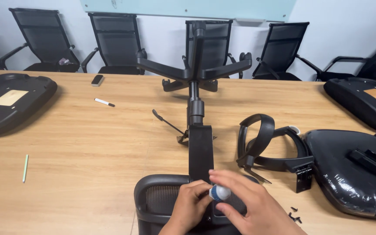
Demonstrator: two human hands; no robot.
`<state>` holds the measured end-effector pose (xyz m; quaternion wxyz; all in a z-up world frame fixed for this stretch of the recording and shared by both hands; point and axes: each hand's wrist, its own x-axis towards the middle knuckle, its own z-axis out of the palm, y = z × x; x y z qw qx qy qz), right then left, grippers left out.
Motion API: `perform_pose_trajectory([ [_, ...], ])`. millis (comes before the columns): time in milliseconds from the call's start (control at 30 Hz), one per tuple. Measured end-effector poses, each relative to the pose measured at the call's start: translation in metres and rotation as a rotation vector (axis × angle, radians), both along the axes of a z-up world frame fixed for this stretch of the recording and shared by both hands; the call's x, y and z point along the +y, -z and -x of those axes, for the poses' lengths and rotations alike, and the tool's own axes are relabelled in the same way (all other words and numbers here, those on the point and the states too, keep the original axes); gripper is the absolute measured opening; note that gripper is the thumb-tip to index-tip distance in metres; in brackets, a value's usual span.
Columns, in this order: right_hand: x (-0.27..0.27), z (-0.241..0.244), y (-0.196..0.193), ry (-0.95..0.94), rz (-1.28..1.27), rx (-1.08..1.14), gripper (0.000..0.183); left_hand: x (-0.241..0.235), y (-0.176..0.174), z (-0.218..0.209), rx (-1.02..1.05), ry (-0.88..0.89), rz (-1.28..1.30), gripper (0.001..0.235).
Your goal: The person places a mesh chair backrest on the table, aligns a black metal mounting bracket against its rear, and inserts small screws into the bracket holes by hand. They then use a screwdriver to tighten the screws, steadying the backrest with the other hand, and reposition the backrest to continue fastening.
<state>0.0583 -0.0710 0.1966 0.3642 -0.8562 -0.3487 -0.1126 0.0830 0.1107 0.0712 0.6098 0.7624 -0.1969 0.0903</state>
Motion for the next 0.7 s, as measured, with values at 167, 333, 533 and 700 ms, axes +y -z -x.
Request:
perform_pose_trajectory([
  [167,-0.009,-0.006,0.028,0.045,0.021,0.058,0.049,-0.001,0.002,-0.002,-0.019,0.009,0.017,0.014],
  [333,-0.004,-0.010,0.032,0.238,0.019,0.040,0.052,-0.002,0.016,-0.006,-0.012,0.007,-0.001,0.014],
  [533,-0.005,0.000,0.010,0.130,-0.015,0.134,0.056,-0.001,0.003,0.000,-0.006,0.031,-0.022,0.013],
  [700,-0.012,0.002,0.009,-0.018,0.013,0.269,0.048,-0.003,-0.004,0.002,-0.040,0.065,0.004,0.014],
])
